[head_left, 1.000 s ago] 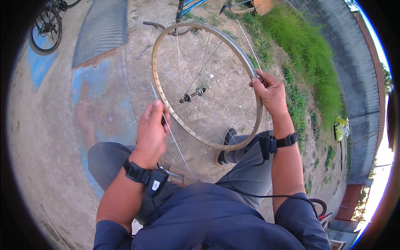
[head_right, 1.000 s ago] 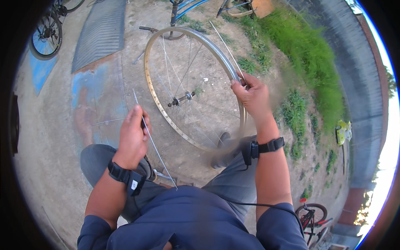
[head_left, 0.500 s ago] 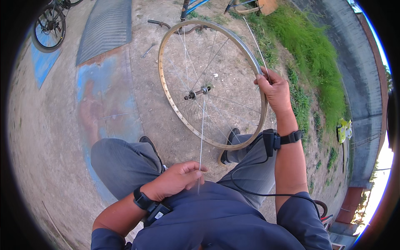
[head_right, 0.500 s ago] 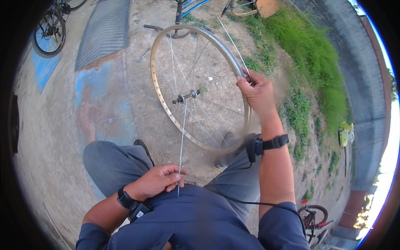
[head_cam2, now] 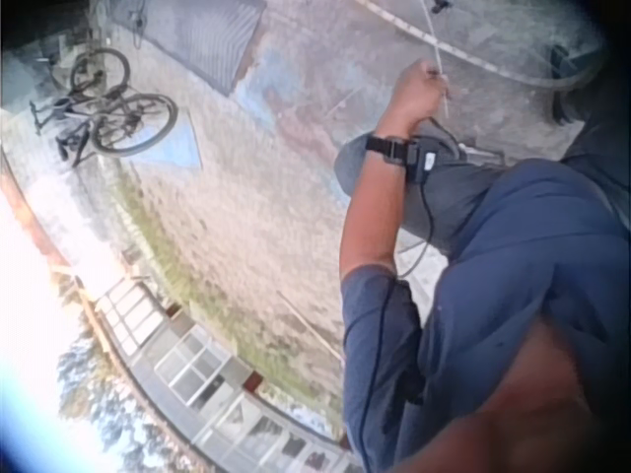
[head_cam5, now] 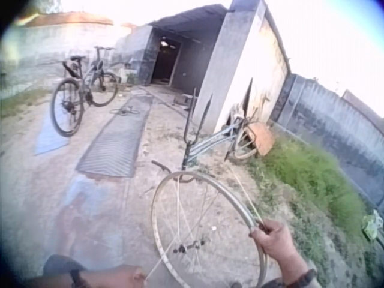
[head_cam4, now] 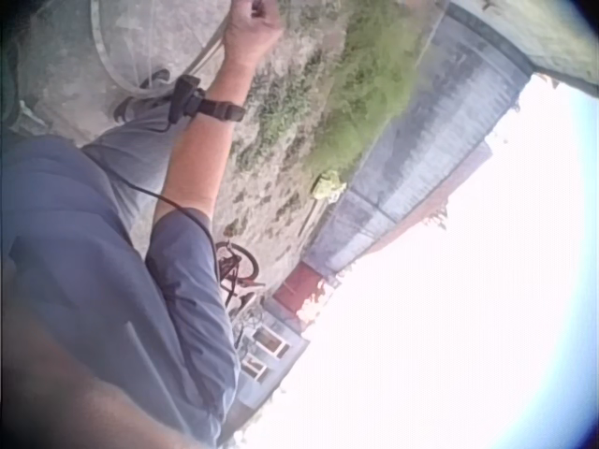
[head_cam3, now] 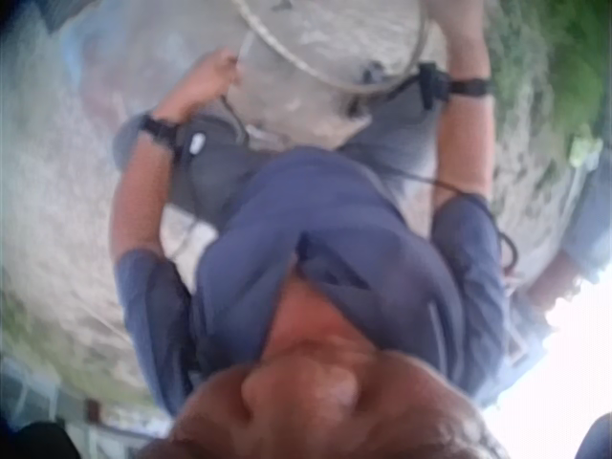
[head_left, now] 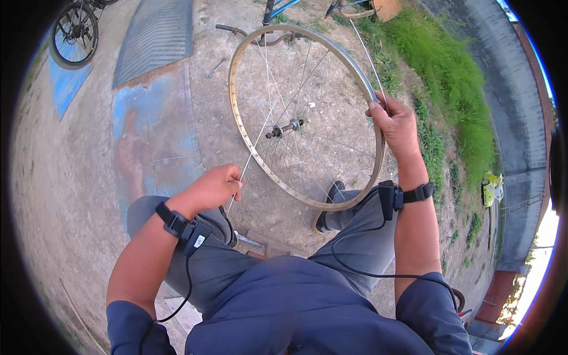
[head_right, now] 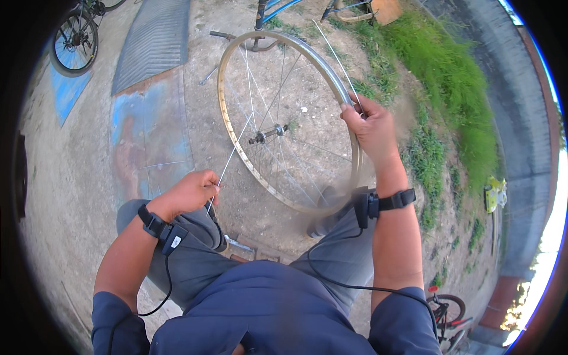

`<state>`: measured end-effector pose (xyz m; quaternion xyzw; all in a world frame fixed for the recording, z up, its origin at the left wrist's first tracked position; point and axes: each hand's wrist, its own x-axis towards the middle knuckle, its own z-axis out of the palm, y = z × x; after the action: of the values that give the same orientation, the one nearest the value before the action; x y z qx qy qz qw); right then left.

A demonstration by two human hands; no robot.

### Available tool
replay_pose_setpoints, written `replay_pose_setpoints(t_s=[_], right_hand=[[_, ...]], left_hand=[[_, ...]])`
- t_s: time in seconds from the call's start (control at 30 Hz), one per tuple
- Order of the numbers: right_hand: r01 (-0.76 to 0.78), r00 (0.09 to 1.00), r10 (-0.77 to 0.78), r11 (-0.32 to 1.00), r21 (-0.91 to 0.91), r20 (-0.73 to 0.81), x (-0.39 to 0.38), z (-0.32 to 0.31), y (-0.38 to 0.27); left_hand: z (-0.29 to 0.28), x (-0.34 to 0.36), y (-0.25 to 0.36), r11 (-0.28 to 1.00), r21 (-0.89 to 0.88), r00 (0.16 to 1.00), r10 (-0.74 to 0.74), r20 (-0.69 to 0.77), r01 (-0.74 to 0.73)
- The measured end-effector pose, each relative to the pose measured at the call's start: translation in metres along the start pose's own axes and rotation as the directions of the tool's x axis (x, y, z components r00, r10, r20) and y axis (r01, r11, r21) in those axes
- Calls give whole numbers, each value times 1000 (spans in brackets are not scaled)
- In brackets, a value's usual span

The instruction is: The person laces a bicycle wheel by inserting spokes through the rim and hub, then threads and tightens the nipples by hand. The wheel is rotated and repositioned repeatedly to access different spoke holes.

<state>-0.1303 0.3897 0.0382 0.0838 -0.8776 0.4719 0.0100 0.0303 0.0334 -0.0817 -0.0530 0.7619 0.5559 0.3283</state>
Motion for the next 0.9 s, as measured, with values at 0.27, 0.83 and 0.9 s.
replay_pose_setpoints(t_s=[0.27,0.83,0.9], right_hand=[[4,1000,-4,1000,-11,-11,8,-2,5],[-8,1000,6,997,-74,-28,10,-4,5],[2,1000,-3,998,-57,-19,10,-4,4]], left_hand=[[15,24,-34,997,69,1000,-24,-11,25],[15,37,-45,923,384,995,47,-90,-9],[15,37,-45,922,388,995,43,-90,-5]])
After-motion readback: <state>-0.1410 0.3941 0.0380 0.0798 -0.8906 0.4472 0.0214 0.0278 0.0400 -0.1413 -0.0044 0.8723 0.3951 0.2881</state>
